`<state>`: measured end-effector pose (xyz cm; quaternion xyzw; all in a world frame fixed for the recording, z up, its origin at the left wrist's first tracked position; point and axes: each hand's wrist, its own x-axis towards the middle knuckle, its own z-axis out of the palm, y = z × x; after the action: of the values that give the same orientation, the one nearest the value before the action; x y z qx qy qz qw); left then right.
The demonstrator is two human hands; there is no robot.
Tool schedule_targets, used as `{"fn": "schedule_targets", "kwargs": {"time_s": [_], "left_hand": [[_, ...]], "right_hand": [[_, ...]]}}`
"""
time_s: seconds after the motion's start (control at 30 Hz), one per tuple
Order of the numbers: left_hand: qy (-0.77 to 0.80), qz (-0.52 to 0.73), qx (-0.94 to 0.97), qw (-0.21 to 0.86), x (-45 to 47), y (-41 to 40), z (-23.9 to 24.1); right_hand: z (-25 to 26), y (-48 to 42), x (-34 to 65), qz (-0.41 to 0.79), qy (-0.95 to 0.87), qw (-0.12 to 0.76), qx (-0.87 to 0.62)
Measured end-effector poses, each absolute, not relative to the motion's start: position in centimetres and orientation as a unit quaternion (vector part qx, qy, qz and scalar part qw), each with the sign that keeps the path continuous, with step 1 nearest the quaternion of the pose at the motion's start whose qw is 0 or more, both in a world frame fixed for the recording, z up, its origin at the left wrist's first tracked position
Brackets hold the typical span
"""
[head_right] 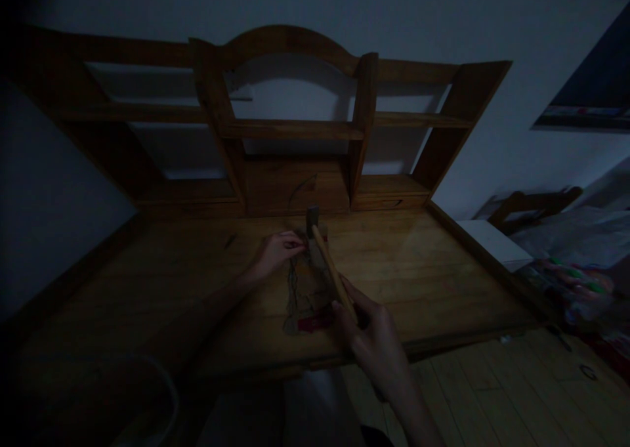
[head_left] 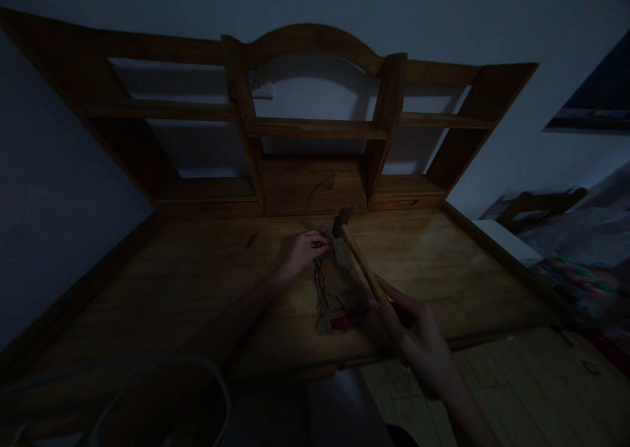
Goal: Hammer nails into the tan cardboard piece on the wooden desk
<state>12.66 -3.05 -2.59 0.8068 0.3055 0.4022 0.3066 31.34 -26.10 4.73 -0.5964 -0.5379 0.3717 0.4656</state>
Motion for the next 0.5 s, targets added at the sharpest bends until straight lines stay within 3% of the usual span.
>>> {"fn": "schedule_targets", "kwargs": {"time_s": [0.27,0.5], "left_hand": [[0.323,0.464,0.757,0.326,12.2,-2.5,-1.5],[0.312,0.451,0.790,0.273,13.7,-2.7,-2.0]], "right_hand": [[5.4,-25.9,32.1,0.355,-0.519,0.479,-0.613],[5.8,-25.3,31.9,0.336,-0.516,0.499,-0.610]]}}
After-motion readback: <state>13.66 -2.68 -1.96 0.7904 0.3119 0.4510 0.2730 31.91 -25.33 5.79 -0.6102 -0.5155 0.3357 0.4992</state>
